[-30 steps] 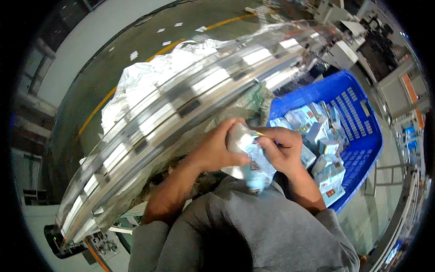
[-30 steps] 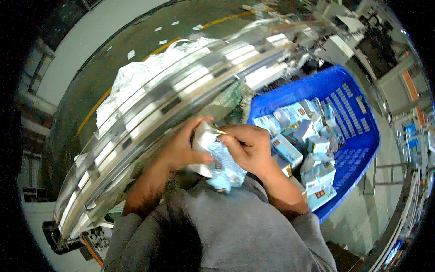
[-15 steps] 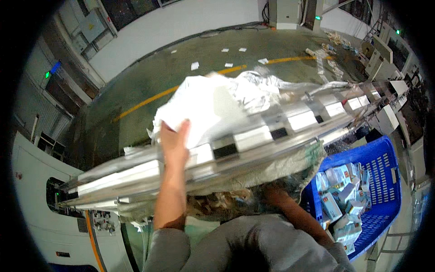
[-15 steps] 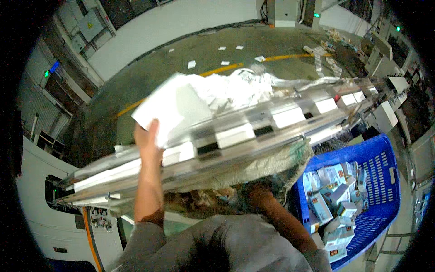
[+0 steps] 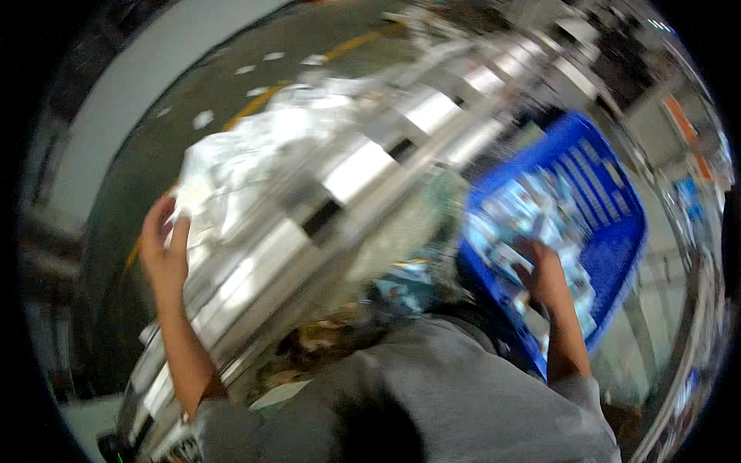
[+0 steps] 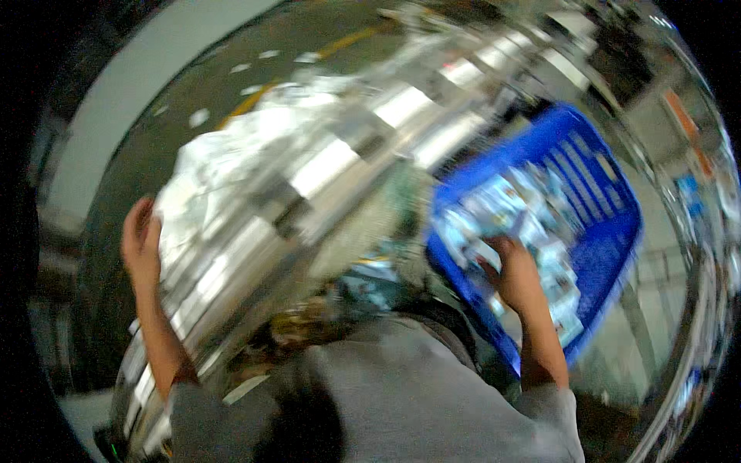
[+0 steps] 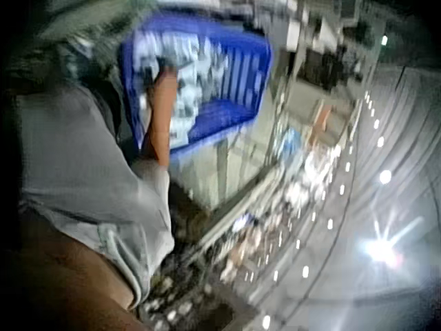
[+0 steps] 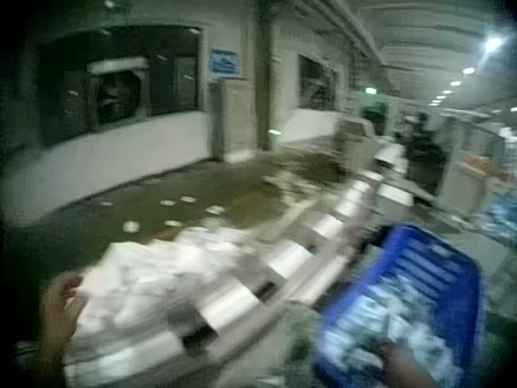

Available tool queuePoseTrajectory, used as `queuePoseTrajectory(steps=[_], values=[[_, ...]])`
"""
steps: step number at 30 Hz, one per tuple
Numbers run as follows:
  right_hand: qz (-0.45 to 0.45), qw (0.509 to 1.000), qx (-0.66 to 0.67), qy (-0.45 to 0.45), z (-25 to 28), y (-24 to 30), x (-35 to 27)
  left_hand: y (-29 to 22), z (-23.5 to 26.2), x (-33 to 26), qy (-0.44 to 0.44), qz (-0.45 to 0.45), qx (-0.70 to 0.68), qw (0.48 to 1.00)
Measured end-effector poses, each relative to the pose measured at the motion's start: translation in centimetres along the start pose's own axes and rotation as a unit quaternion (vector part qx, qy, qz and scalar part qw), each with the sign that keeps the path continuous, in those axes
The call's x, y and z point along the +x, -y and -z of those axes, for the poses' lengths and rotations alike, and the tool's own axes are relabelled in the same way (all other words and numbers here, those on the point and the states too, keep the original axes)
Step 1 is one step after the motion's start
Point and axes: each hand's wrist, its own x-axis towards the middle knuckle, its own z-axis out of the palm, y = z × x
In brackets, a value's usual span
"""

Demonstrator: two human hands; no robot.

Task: The person picks up boxes from a blue basket and a conveyor belt, wipes them with a white cloth, and places them onto another part of the conveyor system.

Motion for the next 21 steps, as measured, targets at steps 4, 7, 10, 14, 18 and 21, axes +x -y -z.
queuePoseTrajectory(steps=[4, 7, 10, 14, 18, 21], values=[[-0.145, 0.985, -0.058, 0.073, -0.3, -3.8, -1.1, -5.7, -10.1, -11.8, 0.396, -0.388, 0.16, 0.817], [-0.069, 0.973, -0.049, 0.214, -4.3, -6.8, 0.3, 2.4, -22.9, -11.1, 0.422, -0.239, 0.232, 0.844], [-0.154, 0.931, -0.102, 0.314, -6.4, -8.8, 2.5, 3.4, -26.7, -8.9, 0.395, -0.011, 0.149, 0.906], [-0.107, 0.979, 0.003, 0.172, -0.8, -5.7, 2.2, 2.9, -24.5, -10.8, 0.353, 0.027, 0.128, 0.927], [-0.129, 0.844, 0.506, 0.124, 3.4, 1.2, 1.6, -5.7, -18.0, -12.2, 0.217, -0.236, 0.089, 0.943], [-0.088, 0.792, 0.569, 0.203, -0.8, 5.6, 2.2, -9.9, -18.3, -11.3, 0.072, -0.613, 0.101, 0.78]])
